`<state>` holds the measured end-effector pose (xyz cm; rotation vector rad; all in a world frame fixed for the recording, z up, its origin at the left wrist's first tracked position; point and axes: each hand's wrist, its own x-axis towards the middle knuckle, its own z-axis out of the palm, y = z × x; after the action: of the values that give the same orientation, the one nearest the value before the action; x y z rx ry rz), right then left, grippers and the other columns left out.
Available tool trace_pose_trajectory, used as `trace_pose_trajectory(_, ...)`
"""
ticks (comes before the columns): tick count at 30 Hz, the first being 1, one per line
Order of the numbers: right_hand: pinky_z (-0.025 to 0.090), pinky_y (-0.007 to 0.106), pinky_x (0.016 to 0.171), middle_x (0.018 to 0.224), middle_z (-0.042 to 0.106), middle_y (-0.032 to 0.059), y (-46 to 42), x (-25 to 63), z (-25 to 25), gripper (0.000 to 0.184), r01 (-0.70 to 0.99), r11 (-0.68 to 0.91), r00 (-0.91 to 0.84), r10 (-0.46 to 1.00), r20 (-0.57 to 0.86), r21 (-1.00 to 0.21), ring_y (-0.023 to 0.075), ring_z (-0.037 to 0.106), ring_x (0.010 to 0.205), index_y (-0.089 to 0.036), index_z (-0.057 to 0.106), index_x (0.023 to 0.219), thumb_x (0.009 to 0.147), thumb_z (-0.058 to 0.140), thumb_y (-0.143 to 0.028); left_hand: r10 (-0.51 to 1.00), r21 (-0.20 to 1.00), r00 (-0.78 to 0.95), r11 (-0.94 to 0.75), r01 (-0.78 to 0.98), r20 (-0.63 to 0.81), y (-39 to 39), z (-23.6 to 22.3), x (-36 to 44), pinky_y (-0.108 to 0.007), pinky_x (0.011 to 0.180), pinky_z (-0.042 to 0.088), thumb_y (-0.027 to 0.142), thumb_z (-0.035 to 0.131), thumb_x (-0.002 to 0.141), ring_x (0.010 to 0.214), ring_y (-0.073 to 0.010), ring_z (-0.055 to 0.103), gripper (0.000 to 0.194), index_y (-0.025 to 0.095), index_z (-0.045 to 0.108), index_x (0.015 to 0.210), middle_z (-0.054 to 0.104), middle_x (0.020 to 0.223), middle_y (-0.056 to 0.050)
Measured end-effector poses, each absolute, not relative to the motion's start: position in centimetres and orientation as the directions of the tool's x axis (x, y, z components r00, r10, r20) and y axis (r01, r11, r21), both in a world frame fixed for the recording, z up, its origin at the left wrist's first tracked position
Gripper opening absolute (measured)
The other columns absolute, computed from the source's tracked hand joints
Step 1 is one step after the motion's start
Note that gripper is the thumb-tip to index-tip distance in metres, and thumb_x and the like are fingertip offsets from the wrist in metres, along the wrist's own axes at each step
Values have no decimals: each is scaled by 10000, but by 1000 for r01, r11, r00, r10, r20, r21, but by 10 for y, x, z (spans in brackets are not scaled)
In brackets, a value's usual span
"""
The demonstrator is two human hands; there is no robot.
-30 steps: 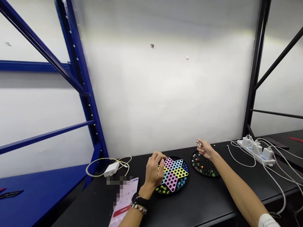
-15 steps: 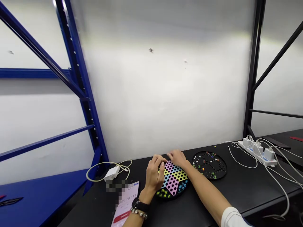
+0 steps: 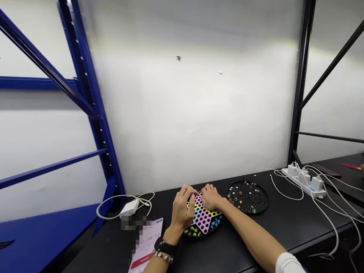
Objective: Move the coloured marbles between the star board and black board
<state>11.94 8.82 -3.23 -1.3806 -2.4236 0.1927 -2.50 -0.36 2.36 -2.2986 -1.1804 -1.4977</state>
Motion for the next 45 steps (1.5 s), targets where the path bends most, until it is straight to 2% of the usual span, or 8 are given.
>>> trace_pose_trajectory(5,368,498,942,1227,514,195,89,123,-33,368,846,442,-384,893,233,-297,320,459,1132,-132,525,1201,917,339,-273,541,292,198,-685,667,818,-2,23,-24,-323,742,451,261,319,956,789,-178,542,262,211,554,849,563,864,-36)
trace_pose_trajectory(9,297,564,1019,1360,472,226,94,125,-29,545,844,436,-431,898,91,-311,359,413,1253,-99,463,1350,953,264,-416,546,298,194,-682,668,815,-2,22,-23,-316,737,458,265,331,946,780,-178,547,263,210,563,835,567,861,-34)
trace_pose_trajectory(16,69,565,1155,1619,-6,140,95,129,-19,904,830,380,-490,847,-207,-408,355,54,1471,-108,68,1561,886,297,-665,553,304,202,-686,661,808,-2,22,-23,-321,738,459,266,324,947,793,-180,544,266,209,559,835,563,860,-38)
trace_pose_trajectory(20,17,515,1177,1612,-87,113,90,143,-15,939,805,370,-509,833,-218,-464,307,-28,1483,-100,16,1559,880,297,-686,558,310,198,-682,662,806,-2,23,-24,-324,744,458,262,320,951,806,-182,542,261,213,552,841,564,866,-40)
trace_pose_trajectory(25,131,477,1159,1613,85,165,86,209,2,798,823,312,-369,929,-28,-475,303,93,1475,-96,171,1542,938,231,-614,554,317,193,-689,651,810,-4,24,-23,-321,740,456,268,320,956,796,-180,550,268,214,553,837,560,872,-36)
trace_pose_trajectory(30,378,437,964,1305,531,212,84,304,5,405,980,63,-51,996,66,-189,333,486,1230,-117,589,1191,910,429,-360,563,325,187,-682,655,805,-4,23,-23,-316,742,461,278,326,951,795,-181,558,270,215,561,832,567,866,-34)
trace_pose_trajectory(37,404,278,698,1050,623,136,77,363,-37,157,956,-27,24,1000,-15,-292,223,632,890,-173,600,962,848,492,-163,581,342,190,-679,650,792,-3,21,-24,-324,746,460,266,306,954,813,-185,546,271,217,552,849,565,876,-43)
trace_pose_trajectory(45,397,288,755,1137,588,134,99,363,-33,241,955,-79,104,992,76,-284,231,612,974,-162,591,1056,851,483,-97,571,335,183,-679,653,801,-3,22,-23,-312,741,472,257,327,936,814,-183,553,261,214,566,842,570,865,-41)
